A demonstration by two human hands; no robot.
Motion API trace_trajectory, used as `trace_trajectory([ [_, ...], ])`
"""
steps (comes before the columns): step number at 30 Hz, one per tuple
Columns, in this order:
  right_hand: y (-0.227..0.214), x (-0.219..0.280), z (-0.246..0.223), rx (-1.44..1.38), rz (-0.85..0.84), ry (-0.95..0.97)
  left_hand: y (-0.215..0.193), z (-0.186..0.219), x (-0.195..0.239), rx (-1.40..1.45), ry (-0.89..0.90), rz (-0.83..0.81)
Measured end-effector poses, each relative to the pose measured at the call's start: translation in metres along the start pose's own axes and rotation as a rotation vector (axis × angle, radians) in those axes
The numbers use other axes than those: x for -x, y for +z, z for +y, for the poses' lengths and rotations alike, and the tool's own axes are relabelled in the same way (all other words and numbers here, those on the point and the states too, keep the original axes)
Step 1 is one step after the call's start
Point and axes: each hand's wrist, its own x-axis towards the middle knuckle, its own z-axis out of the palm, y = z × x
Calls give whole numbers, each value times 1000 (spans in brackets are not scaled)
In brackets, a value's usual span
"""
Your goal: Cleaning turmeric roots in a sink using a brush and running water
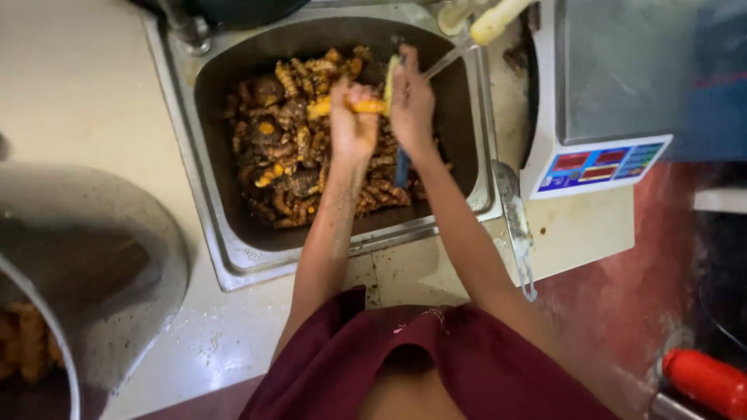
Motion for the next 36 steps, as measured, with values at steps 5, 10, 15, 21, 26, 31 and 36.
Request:
trace_trajectory([
  [5, 0, 9, -1, -153, 19, 102, -24, 4, -15, 67, 3, 123],
  [10, 13, 9, 27, -136, 65, 254, -16, 1, -18, 23, -28, 74],
  [15, 7, 10, 22, -193, 37, 281, -18, 4, 4, 12, 14, 95],
  [21, -15, -19, 23, -136, 89, 286, -7, -7, 14, -140, -167, 41],
  [26, -34, 14, -19, -84, 11, 344, 10, -18, 13, -25, -120, 76],
  [31, 0, -22, 6, -184, 110, 204, 16, 4, 17, -65, -82, 110],
  [36, 6, 2, -21, -204, 44, 258, 27, 19, 9, 32, -71, 150],
])
